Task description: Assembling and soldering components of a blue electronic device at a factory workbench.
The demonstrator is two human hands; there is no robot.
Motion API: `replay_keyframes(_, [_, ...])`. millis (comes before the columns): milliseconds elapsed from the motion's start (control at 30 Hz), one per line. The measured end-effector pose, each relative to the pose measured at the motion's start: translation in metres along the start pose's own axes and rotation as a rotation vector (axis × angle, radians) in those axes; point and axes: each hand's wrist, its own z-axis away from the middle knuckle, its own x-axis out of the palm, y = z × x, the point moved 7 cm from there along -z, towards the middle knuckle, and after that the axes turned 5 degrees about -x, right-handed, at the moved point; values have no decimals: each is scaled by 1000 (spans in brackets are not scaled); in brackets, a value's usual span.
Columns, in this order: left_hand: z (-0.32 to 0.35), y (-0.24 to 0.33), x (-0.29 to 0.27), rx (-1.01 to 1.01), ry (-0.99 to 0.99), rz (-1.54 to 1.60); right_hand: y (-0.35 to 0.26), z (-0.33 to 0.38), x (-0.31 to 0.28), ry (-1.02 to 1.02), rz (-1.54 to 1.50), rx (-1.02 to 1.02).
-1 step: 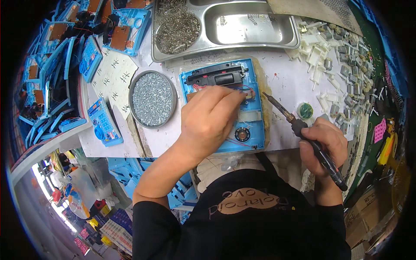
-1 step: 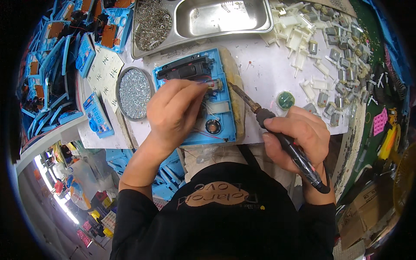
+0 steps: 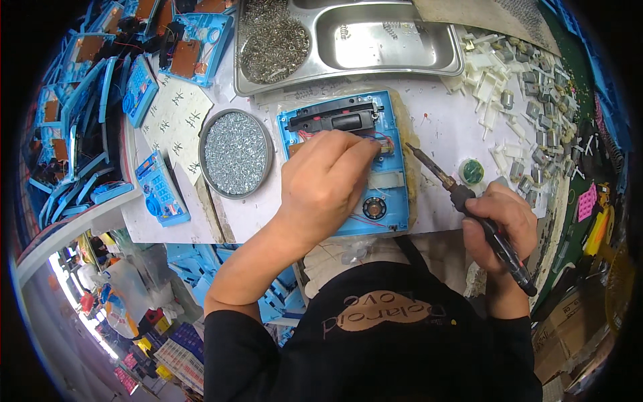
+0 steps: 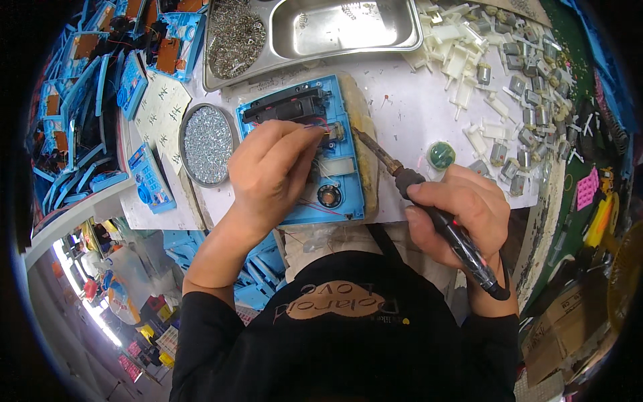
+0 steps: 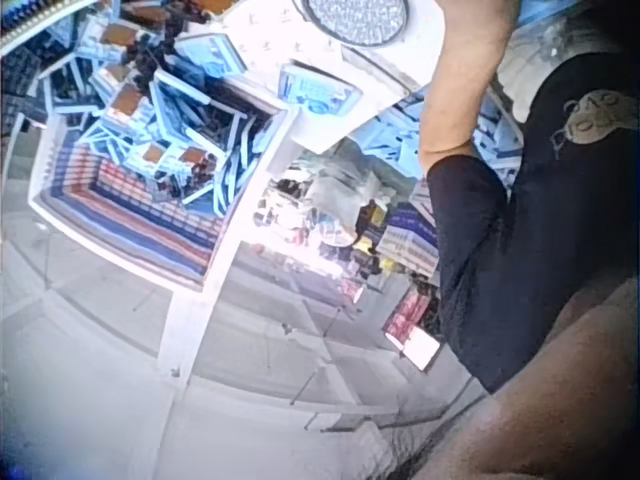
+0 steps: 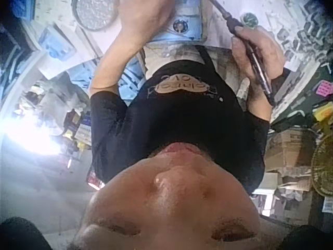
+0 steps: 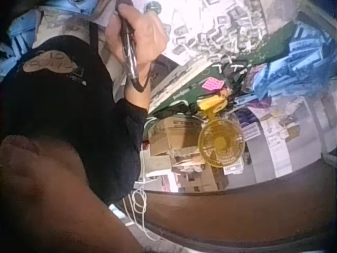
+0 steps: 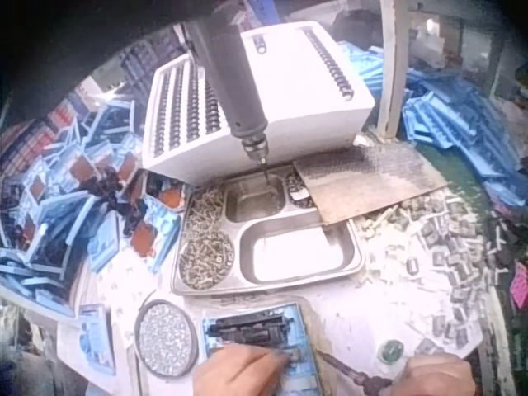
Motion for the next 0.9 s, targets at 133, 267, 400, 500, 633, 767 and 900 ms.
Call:
replay_keyframes(133, [-3, 2, 6, 5, 20, -60, 0, -2, 1, -29, 16, -4])
replay_keyframes(267, [-2, 3, 9, 2, 8, -97, 0, -7, 6, -32, -16, -32])
replay_keyframes(400, [-4, 4, 9, -2, 13, -109, -1, -11, 9, -46, 3, -40])
replay_keyframes(500, [-4, 5, 9, -8, 11, -116, -3, -15, 9, -63, 4, -39])
replay_keyframes(633, [-4, 5, 9, -24, -1, -143, -3, -18, 12, -82, -7, -29])
replay_keyframes(767, [-5, 6, 9, -34, -13, -154, -2, -16, 14, -76, 2, -38])
replay_keyframes(900, [-5, 6, 8, -37, -26, -165, -1, -16, 15, -83, -3, -27])
